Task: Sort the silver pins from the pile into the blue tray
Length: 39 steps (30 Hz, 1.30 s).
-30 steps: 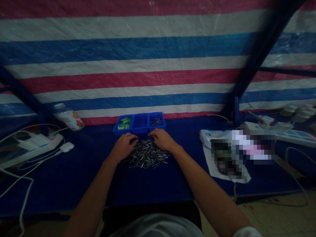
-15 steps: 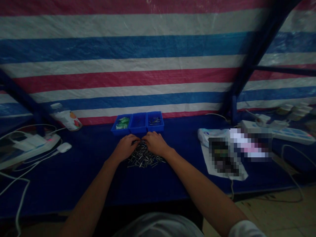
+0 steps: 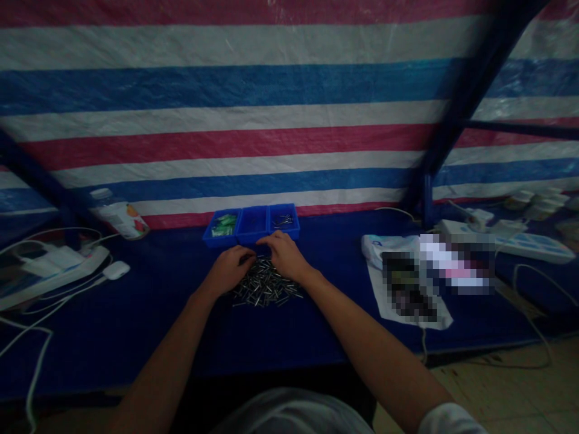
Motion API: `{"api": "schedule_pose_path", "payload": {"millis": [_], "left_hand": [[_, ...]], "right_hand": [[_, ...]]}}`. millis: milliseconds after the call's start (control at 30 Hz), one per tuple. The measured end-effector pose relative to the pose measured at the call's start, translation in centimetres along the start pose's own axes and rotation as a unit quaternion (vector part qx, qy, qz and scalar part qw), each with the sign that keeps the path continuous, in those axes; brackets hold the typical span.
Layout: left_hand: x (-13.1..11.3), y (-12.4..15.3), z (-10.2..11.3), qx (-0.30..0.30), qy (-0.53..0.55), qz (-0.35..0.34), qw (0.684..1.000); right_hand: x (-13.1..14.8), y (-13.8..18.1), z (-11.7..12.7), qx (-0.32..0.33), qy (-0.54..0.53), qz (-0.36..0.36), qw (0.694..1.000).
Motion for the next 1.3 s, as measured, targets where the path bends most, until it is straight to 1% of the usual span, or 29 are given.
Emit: {"api": "schedule_pose_path", "payload": {"millis": [100, 167, 200, 267, 333, 433, 467, 500, 600, 700, 767, 833, 867, 900, 933, 967, 1033, 1067, 1100, 1133, 1167, 1200, 1300], "left_hand": [[0.0, 0.0, -0.1, 0.004, 0.002, -0.001, 1.000], [0.1, 0.0, -0.1, 0.004, 0.004, 0.000, 1.000], [0.2, 0.0, -0.1, 0.003, 0.005, 0.002, 1.000], [0.3, 0.0, -0.1, 0.002, 0.007, 0.004, 1.000], [0.4, 0.0, -0.2, 0.001, 0.006, 0.002, 1.000], [0.4, 0.0, -0.1, 0.000, 0.002, -0.001, 1.000], [0.3, 0.0, -0.1, 0.000, 0.001, -0.001, 1.000], [0.3, 0.0, -0.1, 0.000, 0.001, 0.000, 1.000], [0.3, 0.0, 0.0, 0.000, 0.007, 0.005, 1.000], [0.3, 0.1, 0.1, 0.002, 0.014, 0.009, 1.000], [0.3, 0.1, 0.1, 0.001, 0.016, 0.009, 1.000], [0.3, 0.1, 0.1, -0.001, 0.019, 0.008, 1.000], [0.3, 0.1, 0.1, -0.002, 0.020, 0.008, 1.000], [0.3, 0.1, 0.1, -0.002, 0.020, 0.010, 1.000], [0.4, 0.1, 0.1, -0.002, 0.021, 0.012, 1.000], [0.4, 0.1, 0.1, -0.002, 0.021, 0.014, 1.000], [0.5, 0.1, 0.1, 0.001, 0.021, 0.016, 1.000], [0.6, 0.1, 0.1, 0.003, 0.022, 0.015, 1.000], [0.6, 0.1, 0.1, 0.005, 0.022, 0.015, 1.000], [0.7, 0.1, 0.1, 0.005, 0.021, 0.015, 1.000], [0.8, 0.2, 0.1, 0.004, 0.020, 0.014, 1.000], [0.8, 0.2, 0.1, 0.002, 0.020, 0.013, 1.000], [0.8, 0.2, 0.2, 0.000, 0.023, 0.013, 1.000]], "right_hand": [[-0.4, -0.5, 1.2, -0.056, -0.106, -0.018, 0.993], [-1.0, -0.7, 2.0, -0.086, -0.195, -0.048, 0.976], [-1.5, -0.7, 2.2, -0.097, -0.244, -0.071, 0.962], [-2.5, -0.5, 2.3, -0.112, -0.338, -0.126, 0.926], [-3.4, -0.1, 2.2, -0.128, -0.423, -0.178, 0.879], [-4.2, 0.5, 2.1, -0.146, -0.517, -0.226, 0.812], [-4.4, 0.7, 2.1, -0.151, -0.534, -0.238, 0.798], [-4.7, 0.9, 2.3, -0.160, -0.539, -0.250, 0.789], [-6.2, 1.7, 3.0, -0.198, -0.514, -0.307, 0.776], [-7.4, 2.3, 3.2, -0.214, -0.499, -0.352, 0.762], [-7.6, 2.4, 3.4, -0.217, -0.493, -0.353, 0.765], [-7.6, 2.2, 3.4, -0.211, -0.477, -0.351, 0.778], [-7.4, 2.1, 3.4, -0.203, -0.464, -0.348, 0.789], [-7.1, 1.9, 3.5, -0.191, -0.444, -0.342, 0.806], [-6.6, 1.7, 3.7, -0.179, -0.411, -0.332, 0.830], [-6.0, 1.6, 4.2, -0.169, -0.362, -0.316, 0.861], [-4.1, 1.9, 5.9, -0.153, -0.222, -0.271, 0.924], [-2.9, 2.4, 6.9, -0.147, -0.141, -0.246, 0.948], [-1.9, 3.3, 7.9, -0.142, -0.067, -0.228, 0.961], [-1.1, 4.6, 9.1, -0.147, -0.008, -0.221, 0.964], [-0.5, 6.1, 10.1, -0.146, 0.029, -0.219, 0.964], [-0.2, 7.8, 11.3, -0.149, 0.048, -0.224, 0.962], [-0.4, 13.5, 15.1, -0.189, 0.062, -0.264, 0.944]]}}
Point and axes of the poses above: each hand's wrist, its own y-axis away from the middle knuckle, its own z-axis out of the back of the hand, x = y × z, the point moved 10 cm from there along -y, towards the middle knuckle, and after that the axes turned 10 degrees about -y, right-handed, at the moved point
